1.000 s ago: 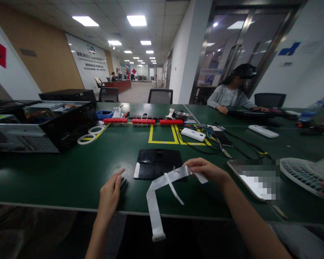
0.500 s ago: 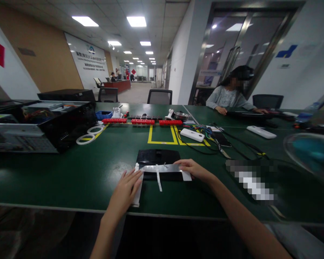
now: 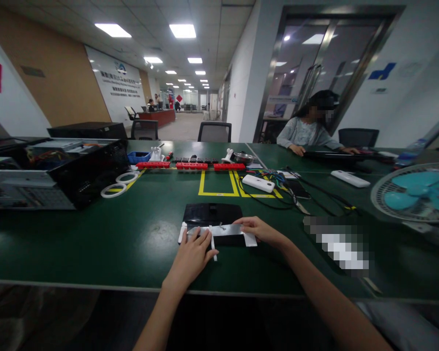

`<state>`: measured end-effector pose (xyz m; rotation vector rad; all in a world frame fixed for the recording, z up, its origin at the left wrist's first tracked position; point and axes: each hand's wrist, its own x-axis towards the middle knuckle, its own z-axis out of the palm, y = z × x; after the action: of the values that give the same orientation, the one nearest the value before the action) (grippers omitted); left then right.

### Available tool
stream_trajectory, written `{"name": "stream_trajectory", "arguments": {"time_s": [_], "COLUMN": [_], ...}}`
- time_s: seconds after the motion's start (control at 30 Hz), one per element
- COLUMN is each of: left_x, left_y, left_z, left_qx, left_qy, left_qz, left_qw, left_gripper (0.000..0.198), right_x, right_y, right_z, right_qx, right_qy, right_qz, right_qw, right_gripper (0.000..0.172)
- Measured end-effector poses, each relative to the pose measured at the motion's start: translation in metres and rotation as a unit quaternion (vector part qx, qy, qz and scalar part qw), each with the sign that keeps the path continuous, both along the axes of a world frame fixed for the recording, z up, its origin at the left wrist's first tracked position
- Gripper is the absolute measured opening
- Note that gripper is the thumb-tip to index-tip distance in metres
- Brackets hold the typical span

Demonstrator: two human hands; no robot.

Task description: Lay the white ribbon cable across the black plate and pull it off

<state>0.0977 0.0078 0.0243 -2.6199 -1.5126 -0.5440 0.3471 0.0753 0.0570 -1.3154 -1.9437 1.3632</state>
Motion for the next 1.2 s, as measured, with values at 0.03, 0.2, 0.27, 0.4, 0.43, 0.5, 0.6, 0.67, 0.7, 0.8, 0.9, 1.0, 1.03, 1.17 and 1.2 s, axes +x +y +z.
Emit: {"name": "stream_trajectory", "arguments": {"time_s": [0.03,0.2,0.27,0.4,0.43,0.5,0.6,0.67,0.7,0.8,0.9,1.0,1.03,1.17,1.2], "left_x": [0.000,0.001,0.003,0.007,0.008,0.009,0.008,0.008,0.008,0.010,0.014,0.019,0.020,0.021,0.020], "left_y": [0.000,0.000,0.000,-0.001,-0.001,-0.001,-0.002,-0.003,-0.003,-0.004,-0.005,-0.007,-0.008,-0.008,-0.007], "left_z": [0.000,0.002,0.003,0.003,0.003,0.003,0.003,0.002,0.002,0.001,-0.002,-0.004,-0.005,-0.003,-0.002], "left_qx": [0.001,0.001,0.003,0.016,0.019,0.023,0.029,0.034,0.036,0.038,0.044,0.052,0.054,0.057,0.057], "left_qy": [0.000,0.011,0.016,0.019,0.019,0.020,0.021,0.021,0.022,0.030,0.040,0.050,0.053,0.067,0.069], "left_qz": [-0.001,0.001,0.004,0.013,0.015,0.018,0.026,0.032,0.035,0.046,0.058,0.069,0.072,0.071,0.068], "left_qw": [1.000,1.000,1.000,1.000,1.000,0.999,0.999,0.999,0.999,0.998,0.997,0.995,0.995,0.994,0.994], "left_gripper": [0.043,0.041,0.042,0.040,0.039,0.039,0.038,0.037,0.037,0.039,0.042,0.043,0.044,0.046,0.045], "right_x": [0.000,-0.001,-0.001,0.000,0.000,0.000,0.001,0.001,0.001,0.001,0.001,0.001,0.001,0.002,0.002], "right_y": [0.000,0.000,0.001,0.003,0.003,0.003,0.003,0.003,0.003,0.004,0.003,0.003,0.003,0.004,0.004], "right_z": [0.001,0.001,-0.001,-0.004,-0.004,-0.004,-0.004,-0.004,-0.005,-0.005,-0.005,-0.005,-0.005,-0.007,-0.007], "right_qx": [0.002,0.006,0.011,0.023,0.023,0.021,0.019,0.017,0.016,0.013,0.011,0.014,0.017,0.023,0.023], "right_qy": [-0.003,-0.013,-0.020,-0.022,-0.020,-0.014,-0.010,-0.013,-0.014,-0.017,-0.019,-0.016,-0.016,-0.017,-0.020], "right_qz": [-0.002,-0.010,-0.011,-0.010,-0.009,-0.005,-0.005,-0.008,-0.008,-0.008,-0.009,-0.008,-0.006,-0.001,0.000], "right_qw": [1.000,1.000,1.000,0.999,1.000,1.000,1.000,1.000,1.000,1.000,1.000,1.000,1.000,1.000,1.000], "right_gripper": [0.035,0.033,0.033,0.032,0.032,0.031,0.031,0.031,0.031,0.031,0.031,0.030,0.030,0.030,0.030]}}
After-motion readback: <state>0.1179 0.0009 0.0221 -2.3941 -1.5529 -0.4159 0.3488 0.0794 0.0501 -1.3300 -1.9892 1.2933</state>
